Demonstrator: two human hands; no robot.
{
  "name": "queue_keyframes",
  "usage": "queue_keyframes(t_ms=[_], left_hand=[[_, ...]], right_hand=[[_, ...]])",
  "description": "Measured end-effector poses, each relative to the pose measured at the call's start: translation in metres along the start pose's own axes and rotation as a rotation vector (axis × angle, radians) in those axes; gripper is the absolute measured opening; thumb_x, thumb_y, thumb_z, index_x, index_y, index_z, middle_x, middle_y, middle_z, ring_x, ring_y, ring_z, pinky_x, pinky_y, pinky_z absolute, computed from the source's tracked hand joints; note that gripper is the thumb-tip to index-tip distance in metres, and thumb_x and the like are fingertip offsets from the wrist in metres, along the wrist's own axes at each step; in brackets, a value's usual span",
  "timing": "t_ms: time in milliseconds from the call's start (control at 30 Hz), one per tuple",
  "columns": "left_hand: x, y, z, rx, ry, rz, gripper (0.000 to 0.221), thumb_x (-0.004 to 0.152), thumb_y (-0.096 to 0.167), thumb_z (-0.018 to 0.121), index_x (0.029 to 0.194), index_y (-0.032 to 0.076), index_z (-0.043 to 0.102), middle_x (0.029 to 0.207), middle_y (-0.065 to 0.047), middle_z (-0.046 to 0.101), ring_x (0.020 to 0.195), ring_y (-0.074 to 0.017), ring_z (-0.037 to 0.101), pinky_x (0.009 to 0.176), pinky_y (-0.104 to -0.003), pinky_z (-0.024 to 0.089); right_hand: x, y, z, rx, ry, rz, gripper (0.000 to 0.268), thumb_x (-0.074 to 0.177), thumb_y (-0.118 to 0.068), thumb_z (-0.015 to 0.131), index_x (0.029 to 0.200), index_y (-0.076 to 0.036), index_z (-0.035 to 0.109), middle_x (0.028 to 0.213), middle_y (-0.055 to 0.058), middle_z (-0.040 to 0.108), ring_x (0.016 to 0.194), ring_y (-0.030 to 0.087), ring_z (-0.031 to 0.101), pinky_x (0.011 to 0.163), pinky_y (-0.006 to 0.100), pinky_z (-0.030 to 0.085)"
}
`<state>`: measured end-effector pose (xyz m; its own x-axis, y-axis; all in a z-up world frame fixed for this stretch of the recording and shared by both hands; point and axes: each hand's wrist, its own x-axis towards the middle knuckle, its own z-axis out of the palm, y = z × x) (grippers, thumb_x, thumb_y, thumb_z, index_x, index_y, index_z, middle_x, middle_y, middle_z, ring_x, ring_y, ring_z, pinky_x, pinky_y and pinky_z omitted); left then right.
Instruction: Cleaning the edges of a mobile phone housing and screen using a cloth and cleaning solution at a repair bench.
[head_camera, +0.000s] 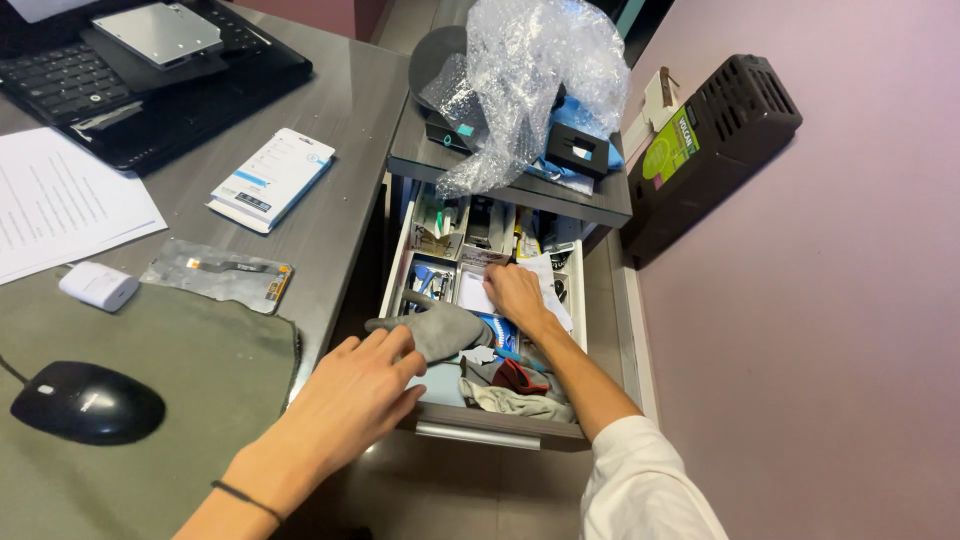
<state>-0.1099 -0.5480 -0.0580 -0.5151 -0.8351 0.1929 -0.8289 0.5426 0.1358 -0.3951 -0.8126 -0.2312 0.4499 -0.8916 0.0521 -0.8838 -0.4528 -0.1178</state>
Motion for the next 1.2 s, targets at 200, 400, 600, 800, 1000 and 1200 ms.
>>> queue_keyframes(t_ms=[200,400,600,800,1000,1200], left_hand=[[0.036,-0.014,0.040,-0.080,-0.105,-0.104,0.019,0.106,0.033,0.072,0.116,0.016,0.070,0.123,-0.003,0.058,0.110,-0.0282,0.067,0.088,-0.044,0.056],[0.045,-0.012,0.047,-0.114,-0.186,-0.187,0.027,0.106,0.035,0.070,0.129,0.022,0.069,0.139,0.002,0.053,0.122,-0.0247,0.067,0.095,-0.039,0.055],[0.030,0.002,-0.004,-0.246,-0.034,-0.283,0.060,0.107,0.033,0.070,0.159,0.015,0.045,0.153,-0.011,0.050,0.126,-0.0346,0.067,0.096,-0.047,0.056],[-0.027,0.007,-0.071,-0.712,0.096,-0.475,0.092,0.100,0.041,0.081,0.172,0.004,0.037,0.155,-0.021,0.063,0.144,-0.0420,0.060,0.116,-0.056,0.045],[-0.132,0.025,-0.152,-0.893,0.205,-0.674,0.046,0.095,0.036,0.087,0.135,0.014,0.078,0.110,-0.008,0.079,0.122,-0.0260,0.068,0.116,-0.044,0.050],[-0.251,0.056,-0.192,-0.663,0.343,-0.748,0.023,0.103,0.036,0.080,0.098,0.013,0.079,0.086,-0.001,0.072,0.086,-0.0186,0.066,0.088,-0.038,0.053]], right_hand=[[-0.001,0.002,-0.012,0.079,-0.066,0.022,0.017,0.103,-0.023,0.061,0.102,-0.014,0.076,0.085,0.016,0.079,0.086,0.041,0.076,0.082,0.056,0.059],[-0.024,-0.026,-0.089,0.360,-0.113,-0.107,0.017,0.097,-0.030,0.075,0.103,-0.014,0.073,0.096,0.020,0.076,0.098,0.044,0.077,0.088,0.057,0.061],[-0.063,-0.089,-0.155,0.816,-0.023,-0.305,0.010,0.097,-0.014,0.079,0.102,-0.007,0.074,0.103,0.014,0.076,0.099,0.028,0.074,0.086,0.040,0.061],[-0.102,-0.165,-0.180,1.169,-0.203,-0.380,0.011,0.105,-0.015,0.078,0.113,-0.008,0.074,0.102,0.007,0.083,0.102,0.018,0.071,0.101,0.041,0.060],[-0.130,-0.260,-0.187,1.276,-0.351,-0.582,0.014,0.107,-0.015,0.077,0.117,-0.005,0.075,0.098,0.007,0.081,0.097,0.015,0.072,0.098,0.039,0.061],[-0.161,-0.374,-0.199,1.371,-0.551,-0.858,0.019,0.104,-0.011,0.081,0.120,-0.003,0.073,0.094,0.008,0.077,0.087,0.014,0.071,0.083,0.033,0.061]])
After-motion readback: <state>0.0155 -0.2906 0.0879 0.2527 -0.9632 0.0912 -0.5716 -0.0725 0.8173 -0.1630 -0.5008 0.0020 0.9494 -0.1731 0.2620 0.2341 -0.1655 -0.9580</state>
